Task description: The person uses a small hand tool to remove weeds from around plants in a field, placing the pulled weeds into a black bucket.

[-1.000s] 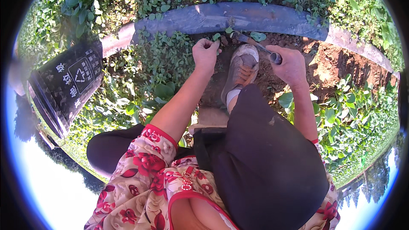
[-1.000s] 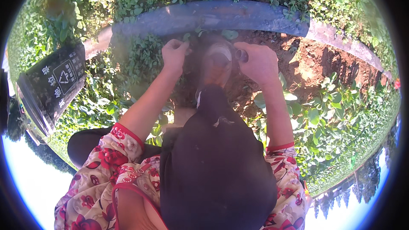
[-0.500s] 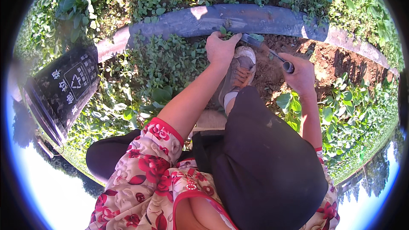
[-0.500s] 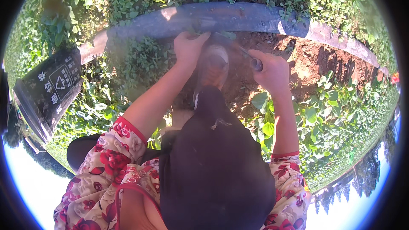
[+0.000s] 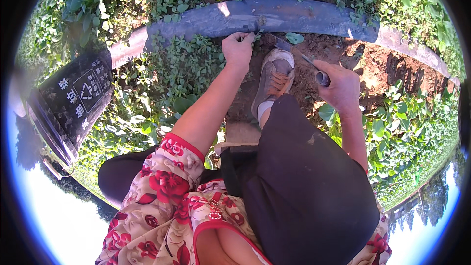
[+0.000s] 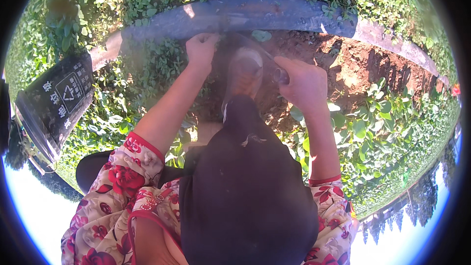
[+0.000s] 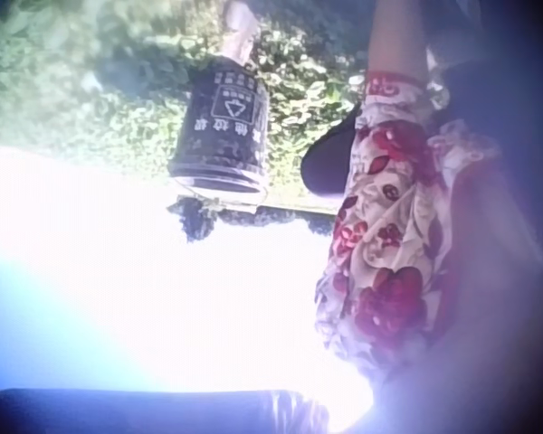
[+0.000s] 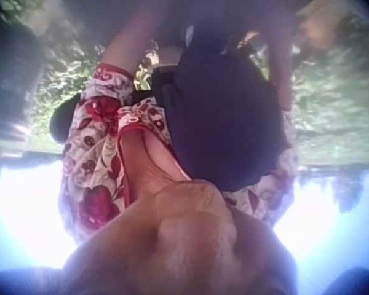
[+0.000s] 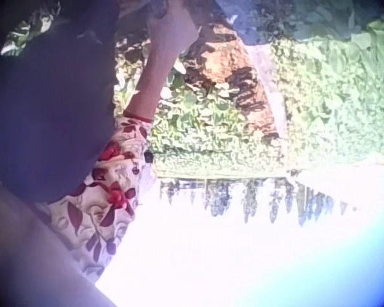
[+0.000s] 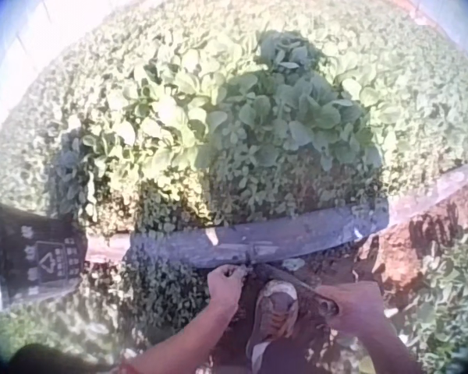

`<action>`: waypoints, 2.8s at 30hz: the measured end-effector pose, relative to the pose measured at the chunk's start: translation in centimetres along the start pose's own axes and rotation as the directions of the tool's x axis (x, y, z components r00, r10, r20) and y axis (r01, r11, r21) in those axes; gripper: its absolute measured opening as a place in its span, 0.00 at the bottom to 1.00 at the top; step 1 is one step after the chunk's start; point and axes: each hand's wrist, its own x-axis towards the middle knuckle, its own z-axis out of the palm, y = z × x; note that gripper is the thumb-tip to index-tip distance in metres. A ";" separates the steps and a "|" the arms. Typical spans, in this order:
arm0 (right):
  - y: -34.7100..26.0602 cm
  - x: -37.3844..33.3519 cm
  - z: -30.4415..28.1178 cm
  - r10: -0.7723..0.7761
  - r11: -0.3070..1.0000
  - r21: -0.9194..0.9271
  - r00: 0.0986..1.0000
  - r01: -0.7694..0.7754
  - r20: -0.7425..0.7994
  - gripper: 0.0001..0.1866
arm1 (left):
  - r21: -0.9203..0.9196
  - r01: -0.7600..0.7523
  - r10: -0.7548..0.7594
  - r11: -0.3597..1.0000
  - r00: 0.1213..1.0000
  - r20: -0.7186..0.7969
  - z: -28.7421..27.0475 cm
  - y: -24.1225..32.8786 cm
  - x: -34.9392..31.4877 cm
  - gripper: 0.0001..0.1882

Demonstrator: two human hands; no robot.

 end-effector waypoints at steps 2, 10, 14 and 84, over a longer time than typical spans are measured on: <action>0.1 -0.6 -0.5 0.000 0.998 0.070 0.997 0.005 -0.075 0.13 | -0.008 0.017 -0.017 1.000 1.000 0.003 0.0 0.0 0.1 0.09; 1.5 1.0 2.4 -0.099 0.995 0.007 0.992 0.099 -0.072 0.17 | 0.158 -0.039 0.033 0.987 0.999 0.036 0.5 -0.4 -0.1 0.11; 0.9 2.1 4.3 -0.145 0.989 -0.001 0.983 0.146 -0.111 0.19 | 0.239 -0.140 0.124 0.961 0.989 0.081 -0.1 -1.4 0.8 0.13; 1.8 8.1 7.4 -0.118 0.986 0.150 0.947 0.075 0.299 0.13 | 0.480 -0.644 0.475 0.595 0.764 0.436 -3.6 -1.4 -1.1 0.15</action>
